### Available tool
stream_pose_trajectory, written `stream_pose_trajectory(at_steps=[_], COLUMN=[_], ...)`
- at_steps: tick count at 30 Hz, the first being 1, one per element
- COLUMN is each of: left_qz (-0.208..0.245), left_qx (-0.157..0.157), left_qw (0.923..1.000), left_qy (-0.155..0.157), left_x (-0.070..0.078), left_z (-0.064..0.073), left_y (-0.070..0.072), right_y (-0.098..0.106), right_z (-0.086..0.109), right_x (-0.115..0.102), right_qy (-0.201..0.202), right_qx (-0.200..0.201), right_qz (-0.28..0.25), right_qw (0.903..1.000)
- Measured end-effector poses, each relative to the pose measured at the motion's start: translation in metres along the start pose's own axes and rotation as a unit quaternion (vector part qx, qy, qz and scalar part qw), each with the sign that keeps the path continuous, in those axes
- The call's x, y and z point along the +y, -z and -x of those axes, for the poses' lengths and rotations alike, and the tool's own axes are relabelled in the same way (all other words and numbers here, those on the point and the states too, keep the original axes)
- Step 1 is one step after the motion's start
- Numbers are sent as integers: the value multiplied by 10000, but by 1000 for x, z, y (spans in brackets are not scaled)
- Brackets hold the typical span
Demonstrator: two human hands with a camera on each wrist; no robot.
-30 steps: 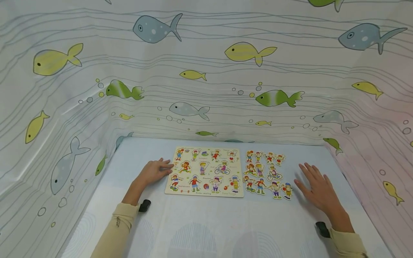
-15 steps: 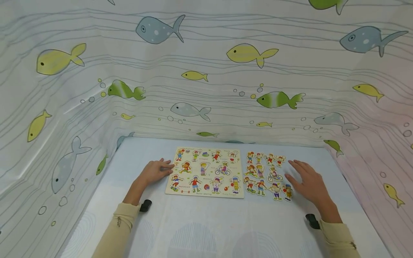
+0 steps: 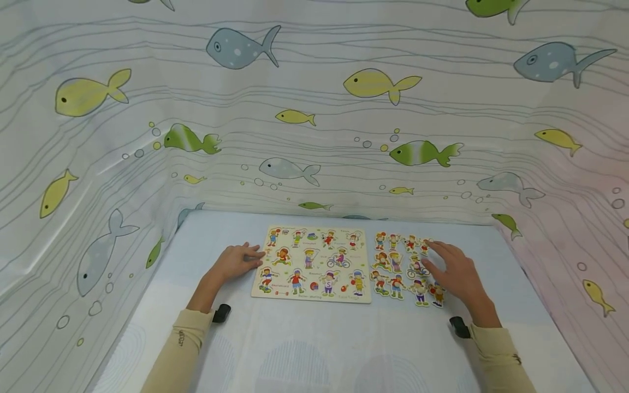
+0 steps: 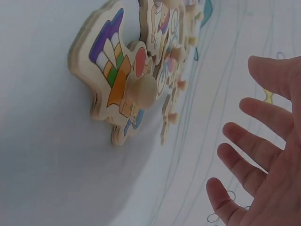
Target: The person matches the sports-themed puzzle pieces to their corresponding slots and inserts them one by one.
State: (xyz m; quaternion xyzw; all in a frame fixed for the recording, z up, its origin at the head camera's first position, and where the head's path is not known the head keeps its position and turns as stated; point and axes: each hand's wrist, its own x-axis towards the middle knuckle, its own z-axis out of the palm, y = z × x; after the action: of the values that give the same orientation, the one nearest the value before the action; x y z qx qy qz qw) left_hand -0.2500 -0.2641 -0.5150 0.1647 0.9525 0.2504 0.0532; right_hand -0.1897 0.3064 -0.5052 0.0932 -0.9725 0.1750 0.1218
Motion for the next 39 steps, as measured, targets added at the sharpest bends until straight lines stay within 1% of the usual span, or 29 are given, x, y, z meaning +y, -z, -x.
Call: stream_pose_trajectory(at_steps=[3, 10, 15, 19, 22, 29, 33, 36, 39], left_qz=[-26, -98, -61, -57, -79, -77, -73, -80, -103], left_qx=[-30, 4, -20, -14, -16, -27, -19, -9, 3], left_qw=[10000, 10000, 10000, 10000, 10000, 10000, 10000, 10000, 9999], left_qy=[50, 1, -11, -46, -25, -47, -18, 2, 18], left_x=[0, 0, -3, -4, -3, -2, -1, 0, -1], left_z=[1, 1, 1, 0, -1, -2, -2, -2, -2], left_y=[1, 1, 0, -2, -2, -3, -3, -2, -2], right_y=[-2, -11, -15, -19, -23, -28, -30, -32, -34], right_z=[-4, -12, -20, -27, -32, -40, -45, -49, -53], right_x=[-1, -5, -10, -13, -16, -26, -31, -34, -39], right_qy=[-25, -230, -201, -42, -20, -156, -189, -242, -316], right_qx=[-36, -213, -285, -247, -186, -226, -139, -112, -170], right_qz=[-68, -94, -188, -275, -277, -262, -203, -243, -383], right_qw=[10000, 9995, 9992, 9993, 9994, 9993, 9995, 9993, 9986])
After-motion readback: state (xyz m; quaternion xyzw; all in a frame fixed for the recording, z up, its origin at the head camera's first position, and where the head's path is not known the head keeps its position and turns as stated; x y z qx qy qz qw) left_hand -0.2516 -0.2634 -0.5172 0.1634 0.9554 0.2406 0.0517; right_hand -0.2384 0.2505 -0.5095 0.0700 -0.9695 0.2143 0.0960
